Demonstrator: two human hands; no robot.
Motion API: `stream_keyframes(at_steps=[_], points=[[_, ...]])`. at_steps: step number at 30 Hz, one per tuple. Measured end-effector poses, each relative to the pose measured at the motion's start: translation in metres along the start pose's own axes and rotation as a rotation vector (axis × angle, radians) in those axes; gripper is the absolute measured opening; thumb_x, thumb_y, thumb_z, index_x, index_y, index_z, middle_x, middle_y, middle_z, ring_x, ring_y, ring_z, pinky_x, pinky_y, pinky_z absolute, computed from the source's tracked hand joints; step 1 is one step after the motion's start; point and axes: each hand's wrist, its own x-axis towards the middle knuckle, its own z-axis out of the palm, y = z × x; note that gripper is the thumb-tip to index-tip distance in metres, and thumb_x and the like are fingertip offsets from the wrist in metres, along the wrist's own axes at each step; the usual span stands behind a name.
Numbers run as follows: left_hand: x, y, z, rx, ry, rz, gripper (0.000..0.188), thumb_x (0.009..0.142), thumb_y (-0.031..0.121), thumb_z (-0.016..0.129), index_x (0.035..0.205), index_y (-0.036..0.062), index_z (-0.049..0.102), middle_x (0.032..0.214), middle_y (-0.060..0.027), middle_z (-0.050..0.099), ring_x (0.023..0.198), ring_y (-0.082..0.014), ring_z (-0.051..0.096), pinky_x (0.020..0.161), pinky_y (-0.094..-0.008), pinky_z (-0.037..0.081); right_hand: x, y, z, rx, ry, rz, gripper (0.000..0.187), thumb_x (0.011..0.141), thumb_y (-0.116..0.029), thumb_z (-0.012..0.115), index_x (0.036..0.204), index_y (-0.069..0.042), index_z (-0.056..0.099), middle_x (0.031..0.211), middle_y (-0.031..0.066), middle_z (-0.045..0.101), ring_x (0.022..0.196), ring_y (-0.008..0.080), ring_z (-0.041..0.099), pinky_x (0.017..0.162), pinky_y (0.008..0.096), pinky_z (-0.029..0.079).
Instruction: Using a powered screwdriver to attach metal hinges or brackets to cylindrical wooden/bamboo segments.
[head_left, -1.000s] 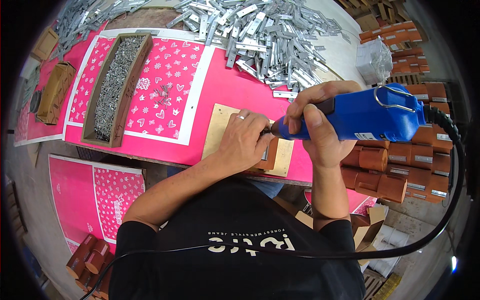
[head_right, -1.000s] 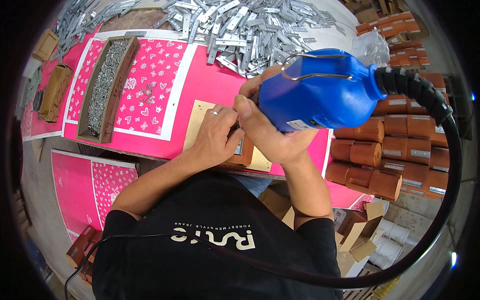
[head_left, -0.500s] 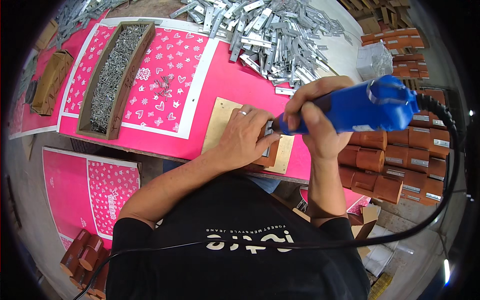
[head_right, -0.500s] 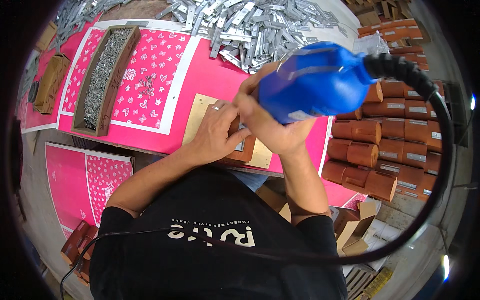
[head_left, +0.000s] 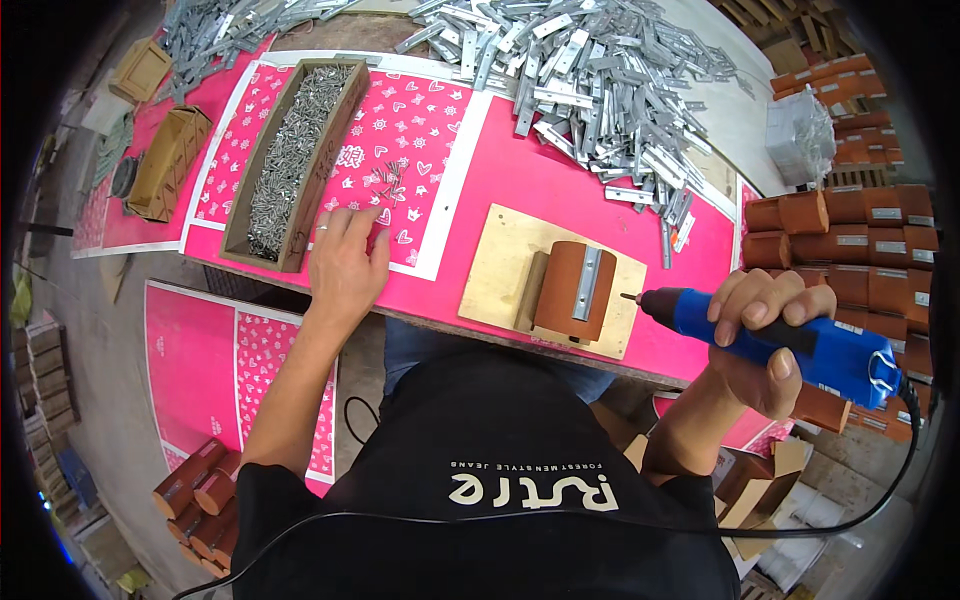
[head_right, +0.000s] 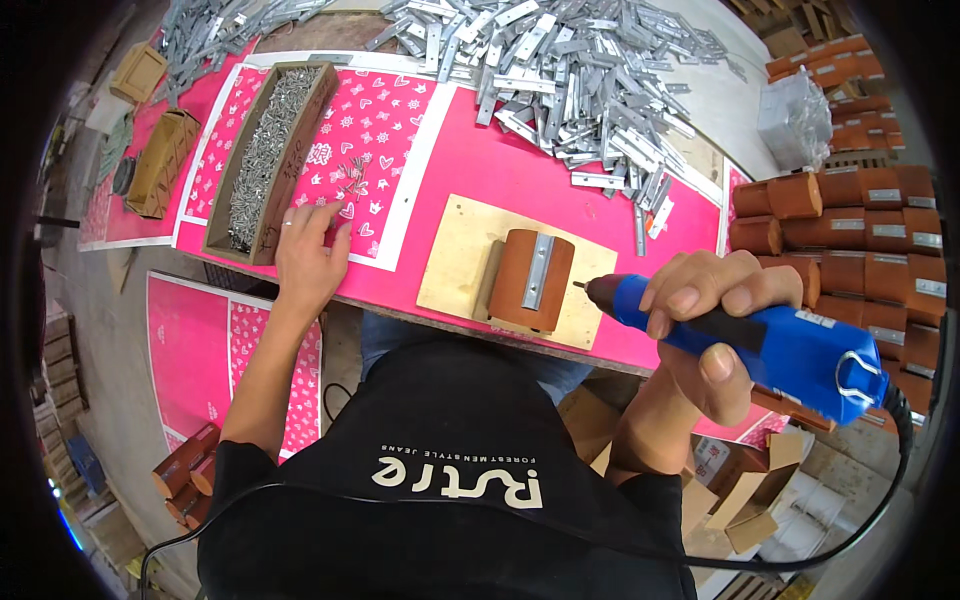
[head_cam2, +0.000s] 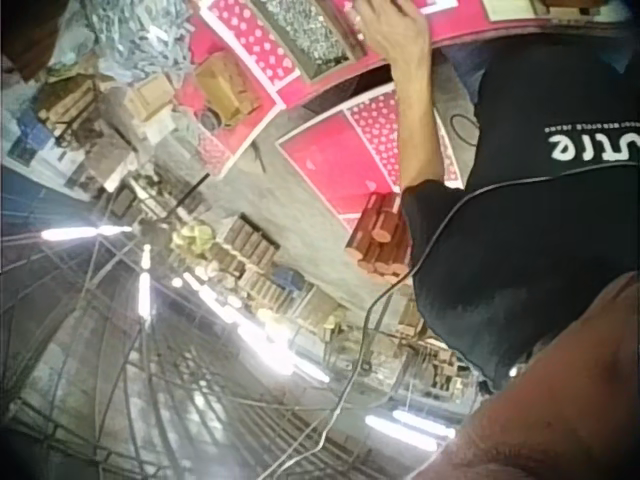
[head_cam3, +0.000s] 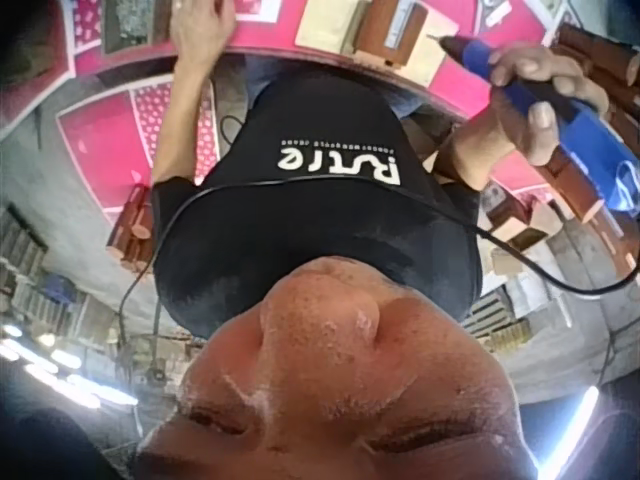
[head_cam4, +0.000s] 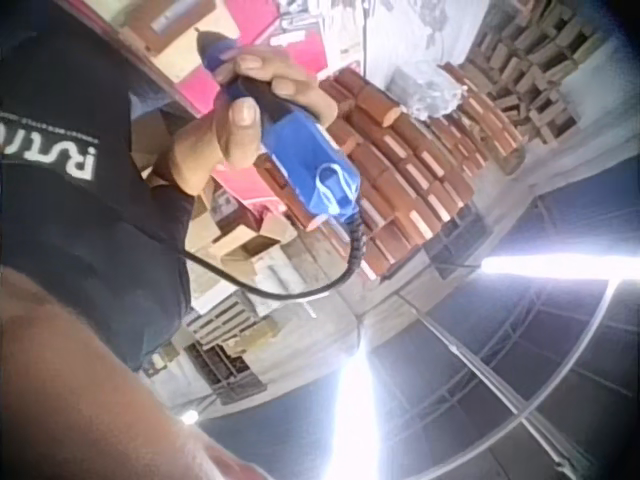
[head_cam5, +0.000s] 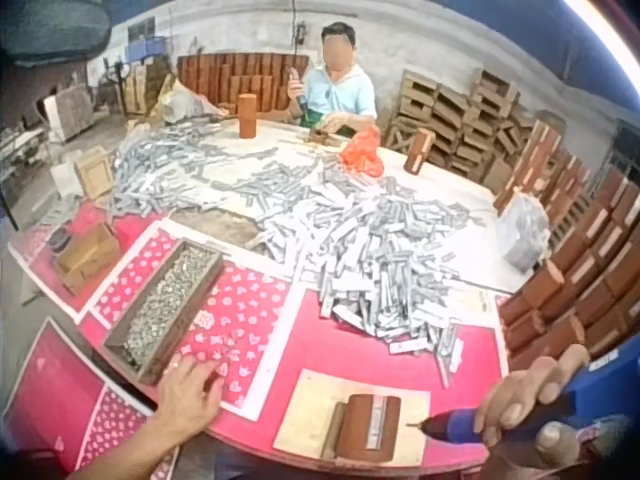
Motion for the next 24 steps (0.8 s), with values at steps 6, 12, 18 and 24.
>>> stream_keyframes(at_steps=[6,12,18,24], points=[[0.0,0.011,-0.001,0.043,-0.137,-0.011,0.018,0.078,0.009,0.066,0.094,0.0028,0.063,0.088,-0.0139,0.057,0.086,-0.033,0.055,0.074,-0.0423,0.046,-0.017,0.0,-0.006,-0.002,0.106,0.027,0.032,0.08,-0.013,0.061,0.105,-0.004,0.042,0.093,0.017,0.058,0.064,0.0216,0.059,0.064,0.0395,0.05],[0.014,0.009,0.011,0.109,-0.075,0.158,0.01,0.075,0.001,0.063,0.079,0.0015,0.054,0.083,-0.0143,0.055,0.08,-0.0322,0.055,0.069,-0.0419,0.047,-0.023,-0.005,-0.01,-0.022,0.148,0.013,0.033,0.081,-0.014,0.061,0.107,-0.005,0.043,0.093,0.017,0.058,0.065,0.0216,0.058,0.065,0.0396,0.05],[0.029,0.05,-0.003,-0.409,-0.118,-0.138,0.01,0.082,0.0,0.061,0.091,0.0,0.057,0.073,-0.0115,0.062,0.061,-0.0209,0.062,0.057,-0.0298,0.049,-0.023,-0.015,-0.014,0.001,0.107,-0.036,0.033,0.082,-0.013,0.061,0.108,-0.005,0.042,0.095,0.017,0.058,0.064,0.0215,0.057,0.064,0.0392,0.049],[0.033,0.098,-0.001,-0.819,-0.407,-0.177,0.016,0.084,0.002,0.063,0.1,0.0012,0.061,0.086,-0.0132,0.065,0.077,-0.0192,0.066,0.069,-0.0296,0.051,-0.016,-0.014,-0.011,0.077,0.121,-0.051,0.034,0.083,-0.015,0.059,0.111,-0.005,0.043,0.097,0.0161,0.058,0.065,0.0225,0.058,0.066,0.0408,0.049]])
